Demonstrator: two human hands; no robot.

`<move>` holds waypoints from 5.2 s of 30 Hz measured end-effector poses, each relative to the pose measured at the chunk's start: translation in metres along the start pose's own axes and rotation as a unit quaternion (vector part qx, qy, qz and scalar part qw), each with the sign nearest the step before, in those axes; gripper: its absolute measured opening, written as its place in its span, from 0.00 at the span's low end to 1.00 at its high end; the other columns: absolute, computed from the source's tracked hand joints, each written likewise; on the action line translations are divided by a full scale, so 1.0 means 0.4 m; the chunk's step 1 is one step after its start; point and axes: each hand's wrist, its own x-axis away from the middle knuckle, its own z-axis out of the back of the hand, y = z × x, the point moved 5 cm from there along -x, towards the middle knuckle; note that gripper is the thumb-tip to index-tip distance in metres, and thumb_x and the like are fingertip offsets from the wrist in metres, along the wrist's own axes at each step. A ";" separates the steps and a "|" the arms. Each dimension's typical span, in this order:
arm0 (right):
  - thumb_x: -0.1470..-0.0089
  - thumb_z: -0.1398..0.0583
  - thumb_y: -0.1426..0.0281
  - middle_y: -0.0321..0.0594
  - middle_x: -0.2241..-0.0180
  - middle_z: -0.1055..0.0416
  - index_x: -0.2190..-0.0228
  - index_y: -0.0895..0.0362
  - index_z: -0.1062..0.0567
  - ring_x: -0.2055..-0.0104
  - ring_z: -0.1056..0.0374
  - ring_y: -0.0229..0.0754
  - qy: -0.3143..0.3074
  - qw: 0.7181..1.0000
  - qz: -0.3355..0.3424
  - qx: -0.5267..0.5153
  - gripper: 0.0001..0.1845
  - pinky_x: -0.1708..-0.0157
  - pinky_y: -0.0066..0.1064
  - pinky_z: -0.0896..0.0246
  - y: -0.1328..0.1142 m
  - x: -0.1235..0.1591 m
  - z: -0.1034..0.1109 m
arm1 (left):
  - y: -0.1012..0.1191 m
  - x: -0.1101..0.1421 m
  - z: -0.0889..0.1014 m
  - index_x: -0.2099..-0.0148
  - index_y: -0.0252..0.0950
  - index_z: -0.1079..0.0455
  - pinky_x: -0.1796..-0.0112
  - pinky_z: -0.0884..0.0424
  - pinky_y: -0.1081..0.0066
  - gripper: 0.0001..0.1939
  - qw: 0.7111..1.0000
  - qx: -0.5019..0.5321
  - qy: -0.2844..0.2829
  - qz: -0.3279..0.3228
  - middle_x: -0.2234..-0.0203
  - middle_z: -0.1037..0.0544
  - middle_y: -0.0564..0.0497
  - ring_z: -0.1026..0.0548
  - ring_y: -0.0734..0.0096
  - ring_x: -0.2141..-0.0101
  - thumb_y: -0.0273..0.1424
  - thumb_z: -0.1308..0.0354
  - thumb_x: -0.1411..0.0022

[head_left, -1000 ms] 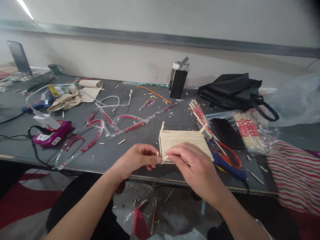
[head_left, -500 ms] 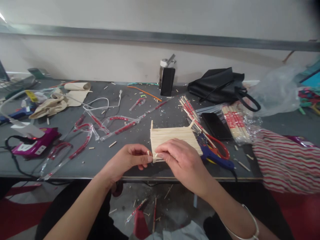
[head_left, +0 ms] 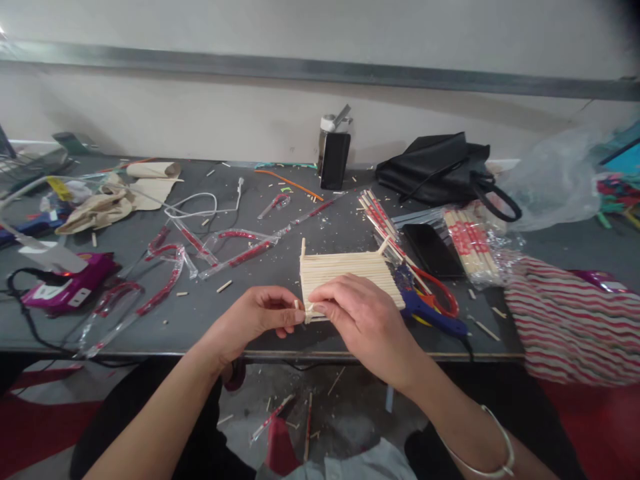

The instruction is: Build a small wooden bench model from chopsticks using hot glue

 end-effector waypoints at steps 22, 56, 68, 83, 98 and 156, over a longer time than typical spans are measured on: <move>0.40 0.43 0.76 0.37 0.68 0.25 0.67 0.56 0.27 0.63 0.33 0.41 -0.020 1.000 0.009 0.013 0.06 0.61 0.33 0.42 0.004 0.000 -0.014 | 0.001 -0.002 -0.002 0.69 0.32 0.26 0.74 0.34 0.77 0.10 1.000 0.010 -0.004 -0.005 0.80 0.27 0.55 0.31 0.79 0.78 0.33 0.32 0.50; 0.40 0.44 0.78 0.37 0.68 0.27 0.66 0.57 0.27 0.64 0.34 0.41 -0.031 0.999 0.028 0.023 0.07 0.61 0.34 0.43 -0.005 0.000 -0.017 | -0.008 -0.004 0.001 0.69 0.33 0.25 0.73 0.33 0.77 0.11 1.000 0.026 -0.008 -0.010 0.80 0.27 0.56 0.31 0.79 0.78 0.34 0.31 0.51; 0.39 0.45 0.76 0.38 0.68 0.27 0.67 0.56 0.28 0.63 0.34 0.41 -0.039 0.999 0.023 0.023 0.07 0.61 0.34 0.42 -0.005 -0.006 -0.017 | -0.006 -0.004 -0.001 0.69 0.32 0.25 0.73 0.33 0.76 0.11 1.000 0.021 -0.007 -0.008 0.80 0.27 0.56 0.31 0.79 0.78 0.34 0.32 0.52; 0.40 0.45 0.77 0.39 0.69 0.25 0.67 0.56 0.27 0.64 0.31 0.41 -0.008 0.999 0.033 -0.001 0.07 0.61 0.33 0.38 -0.007 -0.001 -0.014 | -0.004 -0.002 -0.001 0.69 0.32 0.25 0.73 0.34 0.75 0.11 1.000 0.019 -0.010 -0.011 0.80 0.27 0.56 0.31 0.78 0.78 0.35 0.32 0.51; 0.39 0.45 0.77 0.38 0.68 0.26 0.66 0.55 0.29 0.64 0.31 0.40 -0.015 0.999 0.024 -0.023 0.08 0.63 0.30 0.38 -0.004 -0.003 -0.018 | -0.002 -0.001 -0.003 0.69 0.32 0.25 0.72 0.34 0.75 0.12 1.000 0.022 -0.008 -0.009 0.80 0.28 0.56 0.32 0.78 0.78 0.35 0.31 0.52; 0.42 0.42 0.75 0.41 0.64 0.24 0.62 0.57 0.27 0.61 0.30 0.43 0.021 0.996 0.071 0.054 0.06 0.59 0.36 0.36 -0.023 0.008 0.038 | -0.021 -0.009 0.003 0.68 0.32 0.26 0.73 0.34 0.74 0.12 0.999 0.040 -0.019 -0.017 0.79 0.27 0.55 0.31 0.77 0.78 0.34 0.31 0.52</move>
